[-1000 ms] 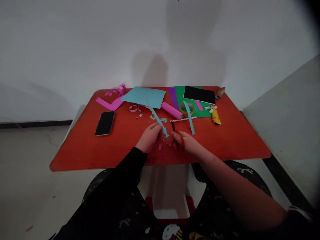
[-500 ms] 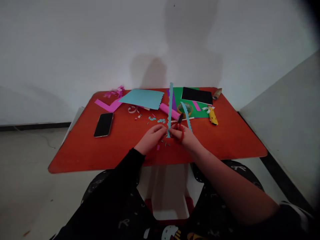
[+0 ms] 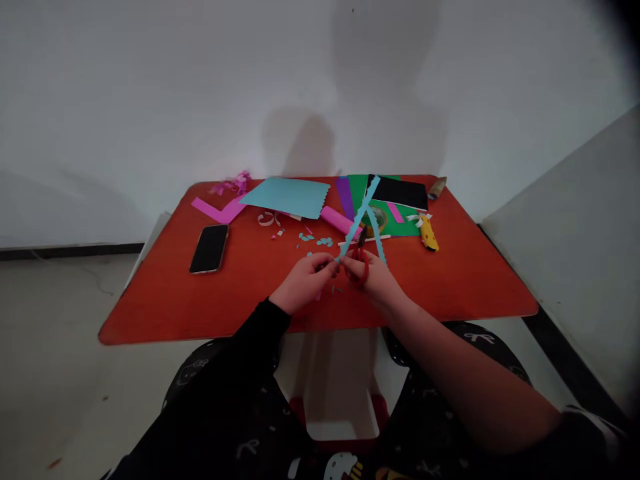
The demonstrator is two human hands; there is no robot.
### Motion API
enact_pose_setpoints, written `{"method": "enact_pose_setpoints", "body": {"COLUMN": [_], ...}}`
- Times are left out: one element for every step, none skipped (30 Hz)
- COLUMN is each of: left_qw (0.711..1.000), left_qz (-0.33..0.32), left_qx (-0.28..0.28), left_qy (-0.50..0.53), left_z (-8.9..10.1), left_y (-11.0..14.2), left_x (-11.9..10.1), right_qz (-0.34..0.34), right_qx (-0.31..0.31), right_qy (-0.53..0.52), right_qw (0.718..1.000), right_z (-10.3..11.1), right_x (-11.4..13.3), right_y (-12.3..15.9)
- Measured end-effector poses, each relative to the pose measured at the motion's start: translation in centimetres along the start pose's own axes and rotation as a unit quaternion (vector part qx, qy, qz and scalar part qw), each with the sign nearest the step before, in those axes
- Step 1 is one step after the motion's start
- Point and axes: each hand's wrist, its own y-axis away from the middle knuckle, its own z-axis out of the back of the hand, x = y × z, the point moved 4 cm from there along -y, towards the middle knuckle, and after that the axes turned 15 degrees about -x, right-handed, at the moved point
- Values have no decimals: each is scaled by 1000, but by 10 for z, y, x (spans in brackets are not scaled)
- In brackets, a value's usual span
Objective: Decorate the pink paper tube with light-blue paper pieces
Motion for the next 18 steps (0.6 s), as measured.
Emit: {"method": "enact_pose_setpoints", "body": {"left_qw": [1000, 1000, 1000, 999, 998, 997, 996, 994, 992, 989, 987, 985, 982, 980, 977, 975, 972, 970], "left_qz": [1, 4, 10, 17, 25, 34, 44, 55, 66, 75, 84, 92, 99, 106, 113, 119, 124, 128], "left_qx": [-7, -16, -27, -37, -46, -54, -60, -64, -67, -70, -73, -77, -81, -86, -89, -91, -91, -91], "left_qy": [0, 3, 10, 18, 29, 41, 56, 71, 87, 102, 115, 126, 137, 146, 156, 166, 176, 185], "left_z": [1, 2, 4, 6, 8, 10, 11, 12, 13, 13, 13, 13, 13, 13, 13, 13, 12, 12], "left_y": [0, -1, -1, -1, -1, -1, -1, -1, 0, 0, 1, 1, 1, 1, 1, 1, 1, 0], "left_x": [-1, -1, -2, -2, -2, -2, -2, -2, -3, -3, -4, -4, -5, -6, -6, -5, -4, -3], "right_qz": [3, 5, 9, 15, 25, 38, 53, 68, 81, 90, 95, 100, 103, 106, 110, 116, 124, 131], "right_qx": [2, 7, 17, 31, 48, 67, 86, 110, 137, 168, 200, 231, 257, 270, 262, 234, 193, 145], "right_qy": [11, 29, 56, 90, 127, 163, 193, 215, 230, 239, 246, 248, 247, 245, 243, 244, 250, 258], "right_qw": [1000, 1000, 998, 995, 990, 984, 976, 968, 960, 952, 944, 936, 929, 925, 928, 934, 941, 946], "right_z": [1, 2, 3, 3, 4, 4, 5, 5, 5, 4, 4, 4, 4, 4, 4, 6, 7, 9], "right_x": [1, 2, 4, 5, 6, 7, 7, 8, 9, 9, 9, 8, 8, 8, 7, 7, 7, 7], "right_y": [0, -1, -1, -1, 0, 1, 2, 4, 7, 10, 12, 15, 17, 18, 17, 15, 12, 9]}}
